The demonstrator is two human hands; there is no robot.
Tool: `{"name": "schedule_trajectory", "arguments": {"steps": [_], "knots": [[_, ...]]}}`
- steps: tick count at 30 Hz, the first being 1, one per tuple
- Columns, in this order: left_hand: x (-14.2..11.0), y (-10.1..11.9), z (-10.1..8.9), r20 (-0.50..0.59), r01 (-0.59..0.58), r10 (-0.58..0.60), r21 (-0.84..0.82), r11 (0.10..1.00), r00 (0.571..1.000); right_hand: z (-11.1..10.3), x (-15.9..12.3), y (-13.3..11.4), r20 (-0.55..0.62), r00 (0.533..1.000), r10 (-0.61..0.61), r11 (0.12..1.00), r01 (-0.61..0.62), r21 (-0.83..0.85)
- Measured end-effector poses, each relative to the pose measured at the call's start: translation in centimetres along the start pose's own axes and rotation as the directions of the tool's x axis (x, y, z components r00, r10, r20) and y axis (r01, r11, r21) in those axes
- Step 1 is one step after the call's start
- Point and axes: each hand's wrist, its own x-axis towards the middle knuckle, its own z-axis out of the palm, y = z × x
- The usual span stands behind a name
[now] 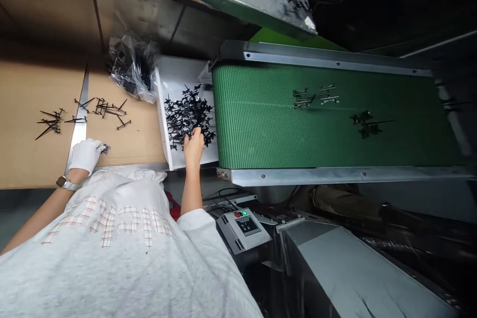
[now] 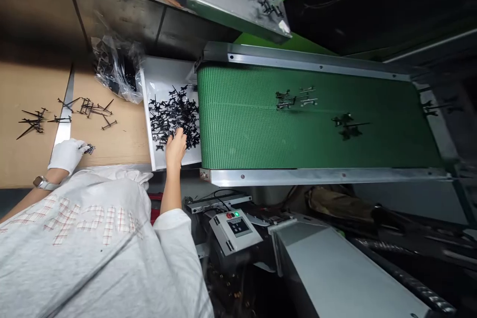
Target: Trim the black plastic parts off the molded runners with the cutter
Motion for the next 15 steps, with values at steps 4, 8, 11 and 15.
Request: {"name": "schedule_trajectory", "arguments": {"steps": [4,8,11,15], "knots": [[-0.4,-0.3,-1.0,-0.01,0.001,-0.001,-0.038,0.999,1.0,-0.9,0.9,0.9,-0.015,1.0,0.014,1.0,-0.014,-0.019],[-0.7,0.0,-2.4,-0.048,0.053,-0.058,-0.088,0.995,0.997,-0.7,1.5,2.0,0.03,0.999,-0.016,1.0,0.016,-0.014],[-1.0,0.5,-3.5,-0.05,0.066,-0.073,-0.131,0.989,0.996,-0.4,1.3,2.4,0.045,0.998,-0.046,0.999,0.046,0.006],[-1.2,1.1,-4.2,-0.06,0.063,-0.075,-0.187,0.98,0.995,-1.0,1.2,2.7,0.006,0.997,-0.074,0.996,0.074,0.056]]}}
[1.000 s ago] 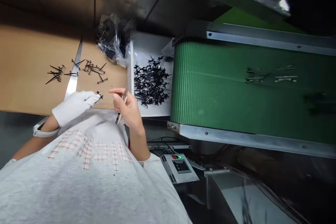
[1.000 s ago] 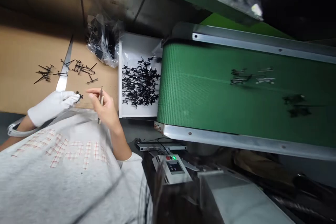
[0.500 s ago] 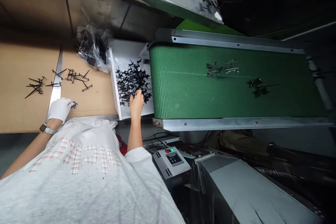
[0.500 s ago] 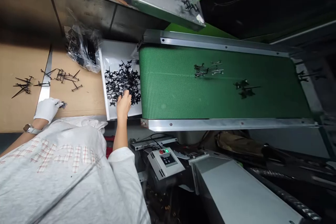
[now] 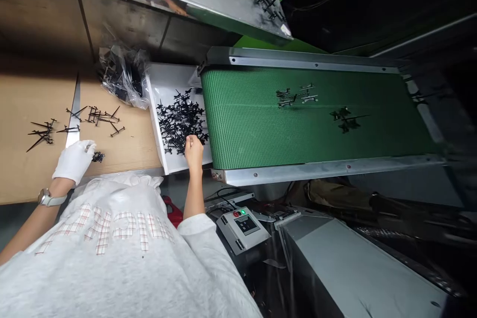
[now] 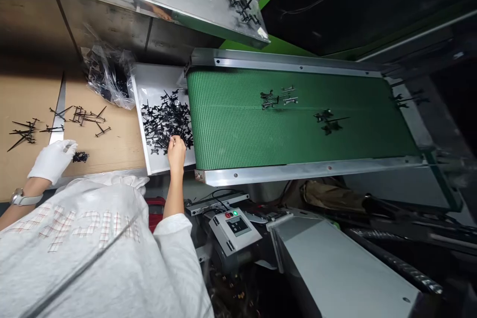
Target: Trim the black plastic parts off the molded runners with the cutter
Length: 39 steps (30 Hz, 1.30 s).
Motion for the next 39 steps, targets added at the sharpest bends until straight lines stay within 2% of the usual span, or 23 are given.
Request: {"name": "schedule_trajectory", "arguments": {"steps": [3,8,11,14,17,19,22,28,32,35,39], "knots": [[0.1,0.1,0.4,-0.026,-0.026,0.025,-0.034,0.999,0.999,-0.6,0.7,0.2,-0.032,0.999,0.019,1.0,-0.019,0.02],[0.9,-0.9,2.0,-0.094,-0.136,0.126,-0.114,0.984,0.988,0.0,2.2,0.1,0.054,0.995,0.078,0.997,-0.078,0.003],[1.1,-1.9,2.8,-0.176,-0.173,0.14,-0.184,0.968,0.974,0.0,2.1,0.1,0.042,0.996,0.079,0.997,-0.08,0.02],[1.1,-3.1,3.3,-0.258,-0.199,0.131,-0.258,0.945,0.957,-1.5,1.6,0.5,-0.052,0.996,0.066,0.996,-0.063,0.068],[1.1,-3.9,3.6,-0.304,-0.214,0.117,-0.31,0.926,0.946,-3.8,1.1,1.0,-0.201,0.978,0.064,0.99,-0.037,0.134],[1.2,-4.0,3.6,-0.307,-0.221,0.117,-0.33,0.918,0.944,-5.0,1.0,1.2,-0.274,0.96,0.052,0.985,-0.003,0.175],[1.3,-3.2,3.4,-0.269,-0.234,0.142,-0.348,0.908,0.953,-5.6,0.7,1.0,-0.308,0.951,0.015,0.98,0.048,0.195],[0.6,-0.2,2.8,-0.145,-0.256,0.218,-0.349,0.901,0.965,-5.3,-0.4,-0.1,-0.23,0.971,-0.069,0.987,0.1,0.126],[-0.1,3.6,2.8,-0.091,-0.318,0.306,-0.37,0.873,0.948,-5.7,-1.4,-0.8,-0.16,0.98,-0.121,0.983,0.141,0.117],[0.0,8.5,3.1,-0.078,-0.418,0.426,-0.416,0.808,0.901,-6.3,-2.3,-1.3,-0.109,0.981,-0.159,0.972,0.175,0.155],[1.4,15.5,3.8,-0.041,-0.534,0.608,-0.527,0.661,0.793,-6.7,-3.6,-1.9,-0.036,0.973,-0.229,0.931,0.23,0.283]]}}
